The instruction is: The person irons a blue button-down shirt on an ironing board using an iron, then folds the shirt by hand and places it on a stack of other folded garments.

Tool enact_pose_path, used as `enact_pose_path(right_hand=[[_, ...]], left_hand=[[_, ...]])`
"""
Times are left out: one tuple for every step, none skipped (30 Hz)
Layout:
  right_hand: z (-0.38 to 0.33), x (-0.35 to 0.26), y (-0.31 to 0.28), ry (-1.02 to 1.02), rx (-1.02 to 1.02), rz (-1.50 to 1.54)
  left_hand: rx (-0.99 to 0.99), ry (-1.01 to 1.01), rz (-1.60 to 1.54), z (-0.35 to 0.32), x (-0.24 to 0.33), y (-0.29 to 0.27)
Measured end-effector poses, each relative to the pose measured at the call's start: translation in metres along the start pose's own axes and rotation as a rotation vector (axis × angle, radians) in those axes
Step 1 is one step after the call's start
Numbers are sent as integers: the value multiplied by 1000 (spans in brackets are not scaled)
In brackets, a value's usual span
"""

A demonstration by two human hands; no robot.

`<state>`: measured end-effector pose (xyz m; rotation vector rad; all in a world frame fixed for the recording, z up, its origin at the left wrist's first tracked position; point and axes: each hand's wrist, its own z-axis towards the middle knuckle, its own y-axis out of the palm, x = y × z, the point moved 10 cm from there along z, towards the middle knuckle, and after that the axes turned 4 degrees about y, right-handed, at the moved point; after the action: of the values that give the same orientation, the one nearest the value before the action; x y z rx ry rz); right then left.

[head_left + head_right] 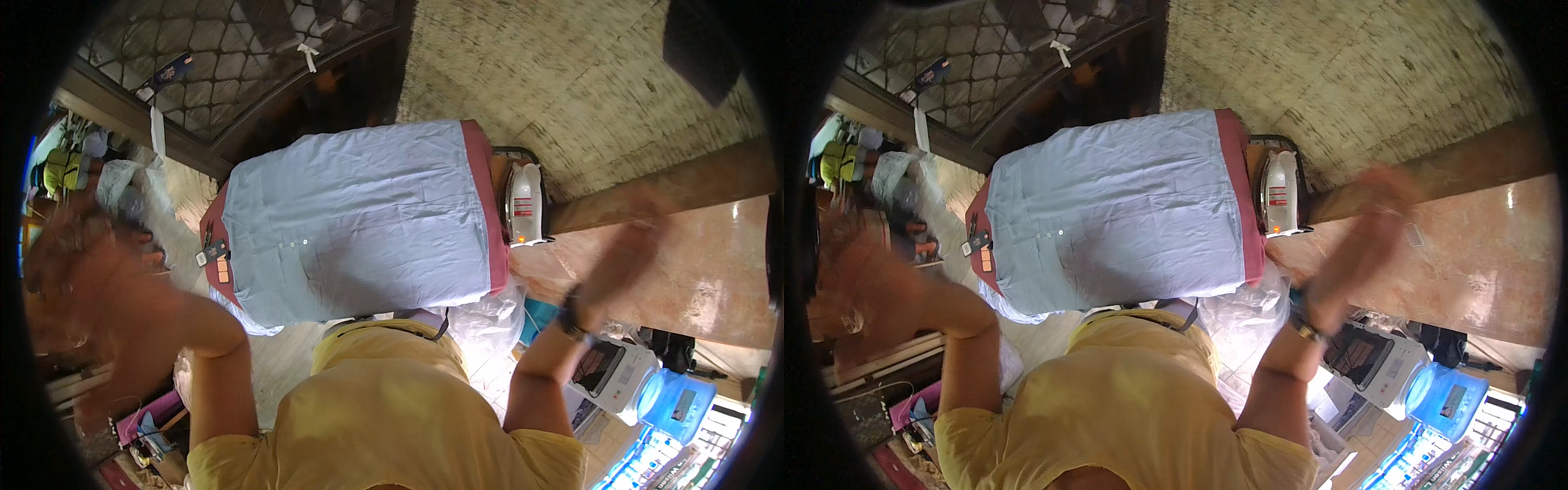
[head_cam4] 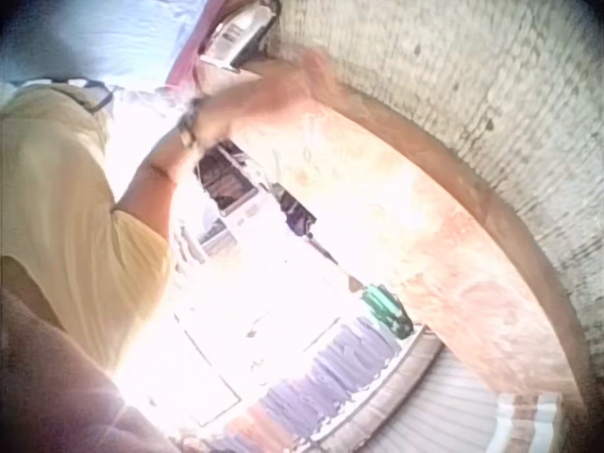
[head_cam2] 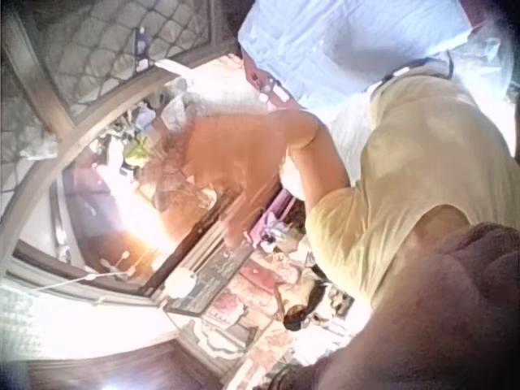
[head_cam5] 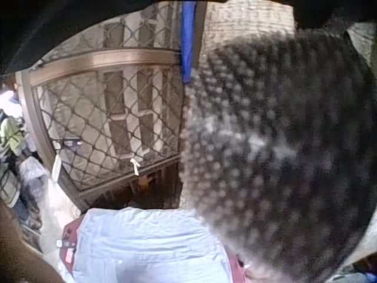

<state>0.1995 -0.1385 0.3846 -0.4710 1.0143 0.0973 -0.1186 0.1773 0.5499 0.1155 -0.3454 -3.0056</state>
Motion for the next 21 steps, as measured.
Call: enact_pose_path(right_hand=[[-16,55,18,112,4,-72],[-39,113,36,205,6,-159],[-66,173,59,290,8,-231],[-93,220,72,298,37,-349],[-115,259,79,332,25,-530],[-133,284,82,355,106,-592],[-146,318,88,467,36,-532],[-149,319,88,388,117,-630],[-150,314,90,312,199,-729],[-151,314,93,361,233,-786],[-148,306,93,385,277,-811],[-147,315,99,470,239,-762],[-154,330,96,563,208,-722],[-154,336,99,521,163,-715],[-158,342,95,520,162,-711],[-158,341,97,519,157,-698],[-158,340,99,517,151,-685],[-159,341,99,538,146,-669],[-161,342,99,583,136,-642],[-164,342,100,627,126,-615],[-166,342,100,671,116,-586]], left_hand=[[42,-202,239,-53,-52,-20],[-1,-456,485,-117,-106,-32],[-107,-683,644,-181,-150,-36],[-233,-855,700,-250,-182,-32],[-376,-930,671,-316,-201,-16],[-537,-897,616,-377,-213,6],[-640,-918,538,-426,-222,31],[-748,-934,467,-462,-226,56],[-856,-918,442,-485,-229,81],[-962,-906,426,-505,-231,99],[-1010,-870,442,-521,-234,109],[-1057,-835,461,-536,-237,116],[-1099,-797,462,-542,-240,129],[-1108,-801,463,-546,-244,135],[-1085,-806,457,-548,-248,139],[-1067,-816,458,-552,-250,137],[-1049,-826,460,-555,-251,134],[-1037,-827,460,-558,-251,131],[-1021,-827,459,-556,-252,131],[-1005,-827,458,-555,-252,131],[-1042,-809,486,-557,-254,133]])
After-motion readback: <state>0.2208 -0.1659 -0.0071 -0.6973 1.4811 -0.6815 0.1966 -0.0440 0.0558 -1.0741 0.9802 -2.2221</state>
